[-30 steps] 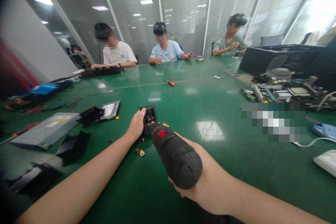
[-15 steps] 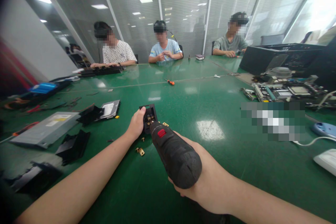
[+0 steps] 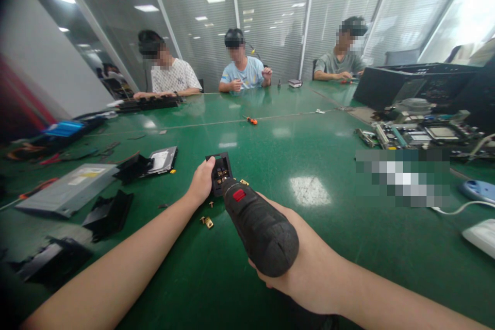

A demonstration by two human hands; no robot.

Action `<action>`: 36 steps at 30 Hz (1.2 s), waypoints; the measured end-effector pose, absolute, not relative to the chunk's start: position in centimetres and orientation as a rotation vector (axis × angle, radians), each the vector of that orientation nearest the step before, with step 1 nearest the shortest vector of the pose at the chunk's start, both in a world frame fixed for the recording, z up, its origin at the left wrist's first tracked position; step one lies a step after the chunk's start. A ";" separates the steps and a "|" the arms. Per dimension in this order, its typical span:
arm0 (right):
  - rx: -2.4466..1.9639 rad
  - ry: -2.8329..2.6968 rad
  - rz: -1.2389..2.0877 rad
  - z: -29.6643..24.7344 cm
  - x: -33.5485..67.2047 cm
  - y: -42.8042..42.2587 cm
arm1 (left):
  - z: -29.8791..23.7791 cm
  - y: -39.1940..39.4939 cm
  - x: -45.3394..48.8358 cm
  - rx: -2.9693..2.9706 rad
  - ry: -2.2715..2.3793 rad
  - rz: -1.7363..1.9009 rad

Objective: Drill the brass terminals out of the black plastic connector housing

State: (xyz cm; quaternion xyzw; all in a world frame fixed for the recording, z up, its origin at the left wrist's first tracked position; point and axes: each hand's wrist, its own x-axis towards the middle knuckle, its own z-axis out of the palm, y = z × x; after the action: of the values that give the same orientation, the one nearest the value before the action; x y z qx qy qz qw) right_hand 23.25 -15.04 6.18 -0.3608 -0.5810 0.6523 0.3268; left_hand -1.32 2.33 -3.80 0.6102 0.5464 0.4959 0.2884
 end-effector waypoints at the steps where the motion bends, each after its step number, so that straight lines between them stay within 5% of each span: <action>1: -0.941 -1.505 1.718 6.2 23.2 -15.0 | -3.8 2.3 -1.3 1.634 1.459 1.324; 36: -0.917 -1.659 1.649 5.9 23.7 -15.0 | -3.5 2.3 -1.4 1.657 1.494 1.312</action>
State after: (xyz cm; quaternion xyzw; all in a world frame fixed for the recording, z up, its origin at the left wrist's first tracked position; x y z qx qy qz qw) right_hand 23.67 -15.02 5.91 -0.3470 -0.6278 0.6241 0.3097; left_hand -1.35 2.26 -3.54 0.6158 0.5554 0.4875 0.2732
